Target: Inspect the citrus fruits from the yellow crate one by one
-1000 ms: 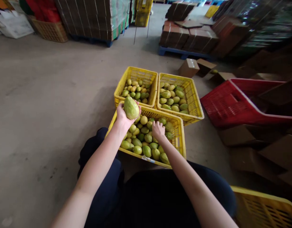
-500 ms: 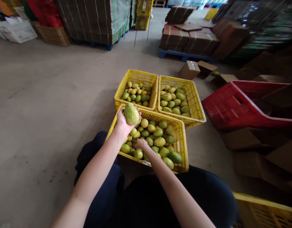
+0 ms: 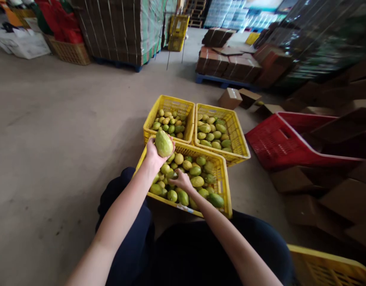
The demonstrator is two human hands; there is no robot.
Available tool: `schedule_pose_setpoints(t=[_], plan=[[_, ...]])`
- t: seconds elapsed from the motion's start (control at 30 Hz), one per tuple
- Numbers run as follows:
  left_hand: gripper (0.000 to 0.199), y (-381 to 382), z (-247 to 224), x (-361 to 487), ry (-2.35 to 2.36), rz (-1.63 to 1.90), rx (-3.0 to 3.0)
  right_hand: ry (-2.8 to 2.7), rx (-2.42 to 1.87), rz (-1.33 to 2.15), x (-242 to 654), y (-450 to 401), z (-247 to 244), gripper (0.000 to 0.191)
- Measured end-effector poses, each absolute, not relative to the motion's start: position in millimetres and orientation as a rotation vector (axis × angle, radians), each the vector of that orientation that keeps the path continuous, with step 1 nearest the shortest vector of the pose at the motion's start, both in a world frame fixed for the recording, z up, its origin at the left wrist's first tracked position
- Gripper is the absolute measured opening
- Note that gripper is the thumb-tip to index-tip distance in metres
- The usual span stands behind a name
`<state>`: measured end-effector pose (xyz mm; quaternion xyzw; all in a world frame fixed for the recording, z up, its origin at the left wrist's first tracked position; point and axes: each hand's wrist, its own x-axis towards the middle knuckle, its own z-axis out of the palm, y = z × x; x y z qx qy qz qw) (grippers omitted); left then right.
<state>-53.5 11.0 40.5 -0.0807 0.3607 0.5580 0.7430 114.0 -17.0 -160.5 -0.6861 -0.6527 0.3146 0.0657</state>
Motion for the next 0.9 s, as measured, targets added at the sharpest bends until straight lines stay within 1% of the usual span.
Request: schedule_pose_setpoints(t=[0.07,0.13,0.23,0.3,0.37,0.47,0.57,0.67,0.77,0.83,0.9], plan=[[0.038,9,42,-52,0.774,1.223,-0.173,-1.896,-2.009,0.905,125,-6,-132,0.047],[0.038,6,44,-50,0.742,1.227,-0.154,-1.757,-1.901,0.925,141,5,-98,0.052],[0.038,1,43,-48,0.718,1.211,-0.108,-1.366,-1.484,1.161,167,9,-48,0.064],[0.037,-2,40,-45,0.722,1.193,-0.090,-1.224,-1.240,1.223,179,3,-23,0.067],[0.033,-5,36,-39,0.712,1.194,-0.072,-1.096,-1.046,1.250,183,-7,-7,0.068],[0.026,-8,30,-24,0.687,1.197,-0.042,-0.917,-0.866,1.255,175,-22,1,0.070],[0.022,-9,26,-3,0.680,1.173,0.035,-0.848,-0.819,1.220,161,-30,0,0.072],[0.025,-6,26,15,0.743,1.226,0.099,-0.857,-0.801,1.201,149,-32,-6,0.076],[0.028,0,28,23,0.760,1.288,0.165,-0.896,-0.812,1.214,143,-30,-11,0.085],[0.027,5,30,25,0.729,1.295,0.223,-0.866,-0.780,1.266,143,-28,-10,0.081],[0.025,8,31,25,0.705,1.295,0.281,-0.795,-0.713,1.344,146,-27,-5,0.069]])
